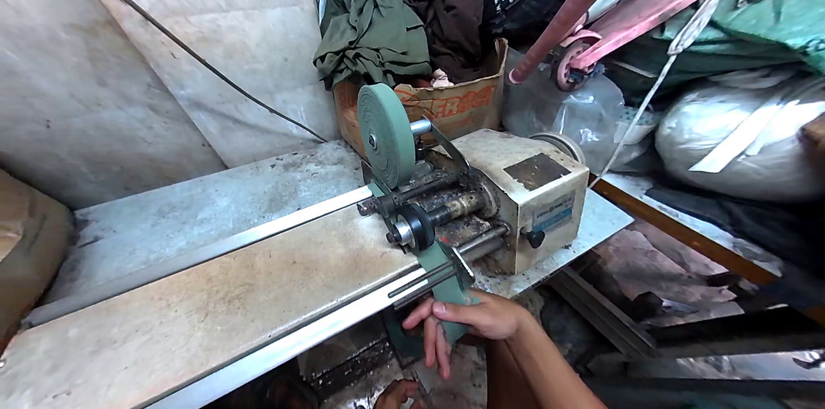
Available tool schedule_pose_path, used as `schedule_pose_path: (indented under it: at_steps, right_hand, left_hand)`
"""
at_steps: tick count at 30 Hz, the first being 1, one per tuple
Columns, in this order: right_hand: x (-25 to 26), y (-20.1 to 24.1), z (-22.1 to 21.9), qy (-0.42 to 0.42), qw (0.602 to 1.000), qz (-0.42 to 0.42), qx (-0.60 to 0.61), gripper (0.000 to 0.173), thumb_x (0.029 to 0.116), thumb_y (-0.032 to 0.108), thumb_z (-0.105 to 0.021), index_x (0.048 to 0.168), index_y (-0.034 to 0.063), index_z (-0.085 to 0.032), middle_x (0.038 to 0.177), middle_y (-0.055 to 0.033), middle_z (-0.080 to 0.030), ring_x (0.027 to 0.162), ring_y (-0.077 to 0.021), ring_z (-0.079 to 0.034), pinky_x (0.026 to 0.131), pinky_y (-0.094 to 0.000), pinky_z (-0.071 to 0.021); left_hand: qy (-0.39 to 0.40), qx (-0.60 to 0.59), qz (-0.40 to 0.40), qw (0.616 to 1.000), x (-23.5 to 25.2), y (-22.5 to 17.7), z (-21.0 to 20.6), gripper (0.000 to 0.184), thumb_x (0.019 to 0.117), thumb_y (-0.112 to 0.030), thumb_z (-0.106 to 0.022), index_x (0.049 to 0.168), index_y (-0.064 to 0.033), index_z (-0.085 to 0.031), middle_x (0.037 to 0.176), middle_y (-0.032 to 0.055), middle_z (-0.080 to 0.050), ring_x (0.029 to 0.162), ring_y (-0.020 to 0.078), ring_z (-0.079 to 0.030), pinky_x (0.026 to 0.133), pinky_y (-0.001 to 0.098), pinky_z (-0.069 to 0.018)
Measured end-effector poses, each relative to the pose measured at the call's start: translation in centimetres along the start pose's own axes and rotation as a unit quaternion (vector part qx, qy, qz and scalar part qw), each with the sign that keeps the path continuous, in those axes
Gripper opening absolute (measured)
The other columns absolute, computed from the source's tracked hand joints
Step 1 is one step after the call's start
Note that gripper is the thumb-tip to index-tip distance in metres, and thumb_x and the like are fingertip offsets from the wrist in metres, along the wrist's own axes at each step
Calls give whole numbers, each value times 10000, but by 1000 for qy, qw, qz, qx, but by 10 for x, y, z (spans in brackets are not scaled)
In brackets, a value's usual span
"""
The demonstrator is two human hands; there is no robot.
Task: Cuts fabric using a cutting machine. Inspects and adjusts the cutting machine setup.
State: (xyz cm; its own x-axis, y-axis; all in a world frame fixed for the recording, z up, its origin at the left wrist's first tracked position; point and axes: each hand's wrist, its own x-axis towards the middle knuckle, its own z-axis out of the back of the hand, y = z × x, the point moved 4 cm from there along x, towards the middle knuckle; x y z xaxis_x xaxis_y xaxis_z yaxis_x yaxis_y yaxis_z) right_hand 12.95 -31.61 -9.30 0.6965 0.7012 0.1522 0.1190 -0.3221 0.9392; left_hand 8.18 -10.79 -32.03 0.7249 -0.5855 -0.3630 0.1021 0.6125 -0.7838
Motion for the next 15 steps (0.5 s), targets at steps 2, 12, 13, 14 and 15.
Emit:
schedule_pose_path:
  at_steps: [2,12,13,14,15]
  right_hand:
    - [0,0,0,-1,1000,-1,-2,626,1084,521,-350,1396,24,-569,931,-146,-751,757,-239,-749,780,-419,-644]
    - [0,-1,0,0,1000,-3,-3,625,1086,516,-344,1403,25,-565,931,-152,-750,765,-250,-750,783,-432,-644]
    - [0,-1,0,1,1000,-3,-3,624,1087,515,-343,1406,27,-562,933,-152,-750,766,-250,-749,784,-431,-643]
    - [0,-1,0,1,1000,-5,-5,624,1086,518,-344,1407,29,-562,934,-151,-749,766,-250,-749,784,-432,-643]
    - [0,-1,0,-1,1000,-7,-5,624,1085,518,-347,1406,29,-563,933,-152,-748,765,-251,-747,784,-434,-642]
  left_hand:
    - [-2,-1,0,1000,0,0,-1,393,996,-324,-640,1249,-27,-685,1189,156,-712,1119,261,-688,1028,445,-529]
    - [2,3,2,1000,1,0,-1,399,998,-334,-634,1255,-32,-684,1193,156,-711,1120,264,-687,1028,451,-526]
    - [2,3,3,1000,0,0,-1,398,998,-333,-635,1253,-31,-685,1192,157,-711,1120,266,-687,1028,453,-527]
    - [2,2,4,1000,0,0,-1,400,996,-331,-638,1254,-27,-685,1190,160,-711,1119,270,-687,1028,456,-526]
    - [1,1,4,1000,0,0,-1,402,995,-329,-640,1254,-26,-684,1191,161,-710,1121,272,-686,1029,456,-526]
